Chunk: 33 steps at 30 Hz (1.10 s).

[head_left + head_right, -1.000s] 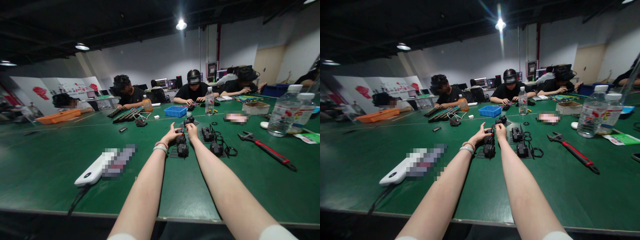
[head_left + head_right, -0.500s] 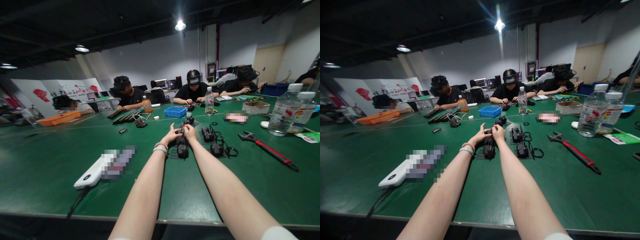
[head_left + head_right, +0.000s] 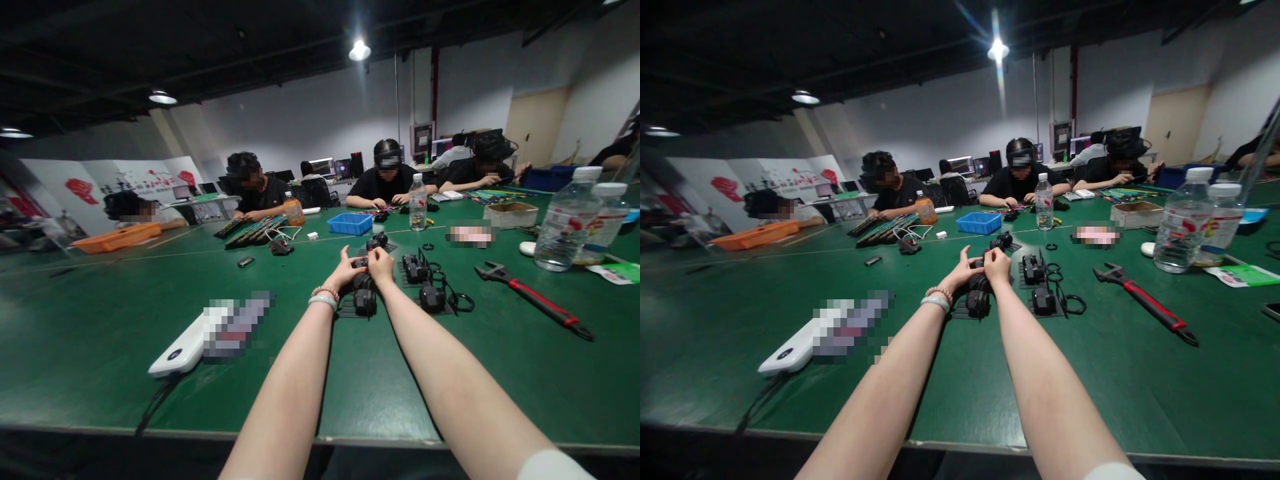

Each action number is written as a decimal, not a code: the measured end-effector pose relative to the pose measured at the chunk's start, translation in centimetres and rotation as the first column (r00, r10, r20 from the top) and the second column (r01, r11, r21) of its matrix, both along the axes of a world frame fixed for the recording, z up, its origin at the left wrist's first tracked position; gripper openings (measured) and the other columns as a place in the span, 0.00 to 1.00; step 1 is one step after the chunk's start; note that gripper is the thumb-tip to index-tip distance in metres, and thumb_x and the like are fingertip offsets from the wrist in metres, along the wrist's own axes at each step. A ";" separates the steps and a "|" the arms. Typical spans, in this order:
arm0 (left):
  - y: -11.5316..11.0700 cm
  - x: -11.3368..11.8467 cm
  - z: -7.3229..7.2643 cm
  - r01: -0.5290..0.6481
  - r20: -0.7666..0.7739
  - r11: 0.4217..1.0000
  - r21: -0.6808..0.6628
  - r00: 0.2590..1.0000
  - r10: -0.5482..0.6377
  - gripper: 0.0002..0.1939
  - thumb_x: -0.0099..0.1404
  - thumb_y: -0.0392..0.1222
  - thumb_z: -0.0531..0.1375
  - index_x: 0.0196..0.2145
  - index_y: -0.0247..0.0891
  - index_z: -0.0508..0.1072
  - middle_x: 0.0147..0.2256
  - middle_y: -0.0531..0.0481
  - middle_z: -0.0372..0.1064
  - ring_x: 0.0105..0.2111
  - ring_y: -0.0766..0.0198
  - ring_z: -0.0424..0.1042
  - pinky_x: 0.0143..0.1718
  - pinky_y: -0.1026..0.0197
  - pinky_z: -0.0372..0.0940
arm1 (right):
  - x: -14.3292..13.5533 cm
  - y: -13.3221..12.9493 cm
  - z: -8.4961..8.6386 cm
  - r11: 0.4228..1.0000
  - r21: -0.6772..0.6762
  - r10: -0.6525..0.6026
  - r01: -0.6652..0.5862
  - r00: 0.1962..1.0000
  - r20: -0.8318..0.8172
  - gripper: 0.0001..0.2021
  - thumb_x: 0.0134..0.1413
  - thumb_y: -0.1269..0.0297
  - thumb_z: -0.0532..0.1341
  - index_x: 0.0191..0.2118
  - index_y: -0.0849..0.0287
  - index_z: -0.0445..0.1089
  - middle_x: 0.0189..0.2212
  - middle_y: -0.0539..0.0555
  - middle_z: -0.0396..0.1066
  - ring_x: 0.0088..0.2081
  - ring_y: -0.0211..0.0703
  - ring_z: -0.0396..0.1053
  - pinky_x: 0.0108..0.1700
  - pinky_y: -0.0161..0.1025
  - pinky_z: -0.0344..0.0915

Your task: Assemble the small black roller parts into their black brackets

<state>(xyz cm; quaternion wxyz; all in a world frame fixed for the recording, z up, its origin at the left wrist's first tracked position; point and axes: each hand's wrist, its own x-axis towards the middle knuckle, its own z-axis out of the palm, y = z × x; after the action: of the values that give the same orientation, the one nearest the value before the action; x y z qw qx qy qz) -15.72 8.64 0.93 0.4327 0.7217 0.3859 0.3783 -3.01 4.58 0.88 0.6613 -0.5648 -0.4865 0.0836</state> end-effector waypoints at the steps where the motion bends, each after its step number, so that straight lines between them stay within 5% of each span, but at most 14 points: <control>1: -0.1 0.1 -0.1 -0.006 -0.006 1.000 0.010 1.000 0.007 0.54 0.47 0.36 0.65 0.58 0.39 0.28 0.48 0.36 0.62 0.46 0.59 0.65 0.51 0.48 0.53 | 0.1 -0.1 0.0 1.000 -0.004 -0.020 0.020 1.000 -0.002 0.11 0.48 0.63 0.49 0.20 0.58 0.62 0.19 0.51 0.66 0.24 0.40 0.61 0.28 0.33 0.54; 15: -0.6 0.9 0.1 0.011 -0.045 0.999 0.049 0.999 -0.008 0.54 0.47 0.38 0.65 0.58 0.37 0.30 0.48 0.35 0.62 0.46 0.58 0.65 0.51 0.49 0.54 | 1.0 -0.2 0.0 0.994 -0.032 -0.109 0.109 0.994 -0.005 0.14 0.54 0.64 0.47 0.23 0.60 0.63 0.20 0.51 0.66 0.26 0.39 0.62 0.30 0.34 0.56; 21: -0.4 1.0 0.1 0.025 -0.044 0.998 0.052 0.999 -0.023 0.54 0.46 0.39 0.65 0.58 0.35 0.30 0.47 0.34 0.63 0.48 0.57 0.63 0.52 0.48 0.51 | 0.7 0.1 0.1 0.999 -0.030 -0.039 0.039 0.999 0.005 0.11 0.55 0.60 0.54 0.31 0.64 0.65 0.27 0.49 0.66 0.28 0.34 0.65 0.34 0.37 0.62; 27: 0.1 1.4 0.0 0.064 -0.034 0.998 0.027 0.997 -0.063 0.54 0.46 0.39 0.66 0.58 0.37 0.31 0.49 0.33 0.61 0.47 0.57 0.64 0.50 0.47 0.53 | 1.2 -0.3 0.6 0.992 -0.069 -0.104 0.101 0.994 -0.045 0.15 0.58 0.63 0.46 0.26 0.61 0.65 0.24 0.53 0.67 0.30 0.42 0.65 0.32 0.37 0.59; 33: 0.3 1.5 -0.1 0.068 -0.010 0.998 0.010 0.998 -0.068 0.53 0.45 0.37 0.66 0.57 0.38 0.33 0.49 0.34 0.61 0.49 0.57 0.63 0.52 0.47 0.51 | 1.3 0.2 0.6 0.991 -0.133 -0.035 0.031 0.999 -0.029 0.13 0.56 0.62 0.54 0.44 0.63 0.63 0.42 0.55 0.65 0.40 0.41 0.66 0.41 0.44 0.65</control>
<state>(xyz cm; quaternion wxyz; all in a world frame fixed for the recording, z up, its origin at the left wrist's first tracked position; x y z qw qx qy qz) -14.18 8.89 0.82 0.4395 0.7385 0.3612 0.3618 -1.76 4.81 1.48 0.6311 -0.6141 -0.4601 0.1138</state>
